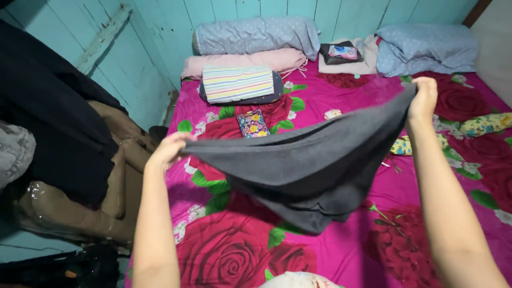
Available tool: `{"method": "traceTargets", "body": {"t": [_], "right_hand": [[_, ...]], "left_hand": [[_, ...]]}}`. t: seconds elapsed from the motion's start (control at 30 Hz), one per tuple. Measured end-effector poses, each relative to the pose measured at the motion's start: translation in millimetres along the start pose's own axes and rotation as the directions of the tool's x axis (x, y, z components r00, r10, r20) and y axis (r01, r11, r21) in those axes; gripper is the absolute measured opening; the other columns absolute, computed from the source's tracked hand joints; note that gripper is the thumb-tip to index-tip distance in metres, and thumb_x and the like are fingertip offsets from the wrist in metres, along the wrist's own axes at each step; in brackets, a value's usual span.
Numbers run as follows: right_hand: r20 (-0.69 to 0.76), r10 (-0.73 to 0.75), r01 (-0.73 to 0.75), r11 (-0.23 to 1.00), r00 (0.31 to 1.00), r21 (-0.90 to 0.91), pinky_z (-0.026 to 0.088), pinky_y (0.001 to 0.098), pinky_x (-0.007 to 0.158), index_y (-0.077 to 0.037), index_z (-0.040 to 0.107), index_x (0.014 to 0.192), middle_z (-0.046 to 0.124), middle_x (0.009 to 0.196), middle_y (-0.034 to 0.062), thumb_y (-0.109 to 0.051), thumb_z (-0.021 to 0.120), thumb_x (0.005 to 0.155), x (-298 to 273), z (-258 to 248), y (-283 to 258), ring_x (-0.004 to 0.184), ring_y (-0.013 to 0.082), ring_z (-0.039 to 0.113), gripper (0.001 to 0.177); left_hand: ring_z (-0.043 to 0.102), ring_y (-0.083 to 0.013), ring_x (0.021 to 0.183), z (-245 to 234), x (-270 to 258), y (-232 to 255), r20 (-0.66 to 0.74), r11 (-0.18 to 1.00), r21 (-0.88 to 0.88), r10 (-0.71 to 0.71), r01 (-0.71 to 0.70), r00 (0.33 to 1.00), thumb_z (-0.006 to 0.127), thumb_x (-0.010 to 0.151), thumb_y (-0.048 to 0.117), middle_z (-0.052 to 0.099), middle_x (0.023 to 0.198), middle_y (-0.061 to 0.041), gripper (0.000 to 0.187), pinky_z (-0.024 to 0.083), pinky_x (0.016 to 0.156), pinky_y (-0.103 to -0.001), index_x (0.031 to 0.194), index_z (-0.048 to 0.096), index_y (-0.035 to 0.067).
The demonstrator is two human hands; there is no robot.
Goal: The person folds a dark gray towel on a bed with a pink floral sheet. They then move to a small table and rearrange several items, including a cup, bottles, and a plastic bag.
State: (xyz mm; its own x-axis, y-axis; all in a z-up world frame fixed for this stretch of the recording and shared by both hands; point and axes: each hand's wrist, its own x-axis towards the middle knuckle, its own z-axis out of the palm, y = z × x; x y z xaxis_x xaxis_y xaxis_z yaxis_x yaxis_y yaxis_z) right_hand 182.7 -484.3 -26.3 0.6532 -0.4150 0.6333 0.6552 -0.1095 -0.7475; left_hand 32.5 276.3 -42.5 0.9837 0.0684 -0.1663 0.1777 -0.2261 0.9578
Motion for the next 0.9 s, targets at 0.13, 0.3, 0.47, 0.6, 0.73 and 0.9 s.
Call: {"method": "traceTargets", "body": {"t": [0.13,0.3,0.47,0.6,0.73,0.9], "right_hand": [[0.218,0.205,-0.157,0.963,0.954,-0.22,0.044,0.0279,0.08,-0.004,0.064,0.103,0.061,0.095,-0.004,-0.02,0.073,0.106,-67.4,12.1,-45.4,0.088,0.0094,0.053,0.018],[0.486,0.699,0.3,0.382,0.525,-0.874,0.06,0.0393,0.085,-0.014,0.078,0.102,0.079,0.099,0.0109,-0.038,0.084,0.07,-162.4,-12.1,-35.6,0.092,0.0267,0.076,0.041],[0.38,0.919,0.561,0.261,0.104,-0.785,0.055,0.044,0.097,-0.02,0.075,0.116,0.074,0.114,0.01,-0.062,0.073,0.078,-284.8,-69.6,4.0,0.109,0.0314,0.07,0.057],[0.327,0.945,0.592,0.257,0.013,-0.764,0.054,0.0454,0.099,-0.018,0.077,0.109,0.074,0.113,0.0125,-0.052,0.056,0.091,-384.2,-131.7,43.3,0.11,0.0336,0.07,0.044],[0.241,0.97,0.537,0.194,0.019,-0.821,0.055,0.0445,0.099,-0.017,0.078,0.107,0.073,0.114,0.0146,-0.048,0.05,0.093,-451.8,-163.4,58.7,0.11,0.0348,0.07,0.044],[0.131,0.927,0.524,0.311,-0.352,-0.793,0.044,0.0473,0.111,-0.03,0.071,0.126,0.064,0.135,0.0073,-0.051,0.053,0.094,-478.4,-152.6,84.0,0.131,0.0336,0.055,0.042]], "left_hand": [[0.069,-0.0129,0.107,39.2,31.4,-31.9,-0.074,0.759,-0.614,0.216,-0.215,0.973,0.041,0.076,-0.016,0.074,0.115,-0.006,0.051,0.055,0.09,-0.024,0.114,0.066,0.007],[0.066,-0.0336,0.109,89.0,24.2,-164.3,0.029,0.723,0.614,0.381,-0.317,0.924,0.058,0.064,-0.017,0.071,0.105,-0.018,0.044,0.052,0.095,-0.04,0.098,0.065,0.008],[0.067,-0.0344,0.114,109.9,-30.8,-243.1,0.202,0.504,0.856,-0.121,-0.115,0.972,0.066,0.078,-0.001,0.072,0.12,-0.014,0.045,0.054,0.094,-0.045,0.118,0.068,0.02],[0.066,-0.0275,0.125,118.6,-71.3,-288.1,0.404,0.42,0.883,-0.457,-0.208,0.793,0.07,0.068,0.01,0.069,0.13,-0.01,0.065,0.054,0.109,-0.04,0.13,0.066,0.024],[0.051,-0.0265,0.141,160.7,-94.5,-288.6,0.27,0.245,0.96,-0.677,-0.136,0.685,0.07,0.068,0.019,0.057,0.148,-0.005,0.072,0.021,0.123,-0.066,0.139,0.06,0.03],[0.055,-0.033,0.137,204.8,-95.0,-327.6,0.259,0.377,0.903,-0.861,0.207,0.438,0.067,0.073,0.043,0.056,0.149,-0.016,0.066,0.043,0.115,-0.052,0.135,0.067,0.021]]}}
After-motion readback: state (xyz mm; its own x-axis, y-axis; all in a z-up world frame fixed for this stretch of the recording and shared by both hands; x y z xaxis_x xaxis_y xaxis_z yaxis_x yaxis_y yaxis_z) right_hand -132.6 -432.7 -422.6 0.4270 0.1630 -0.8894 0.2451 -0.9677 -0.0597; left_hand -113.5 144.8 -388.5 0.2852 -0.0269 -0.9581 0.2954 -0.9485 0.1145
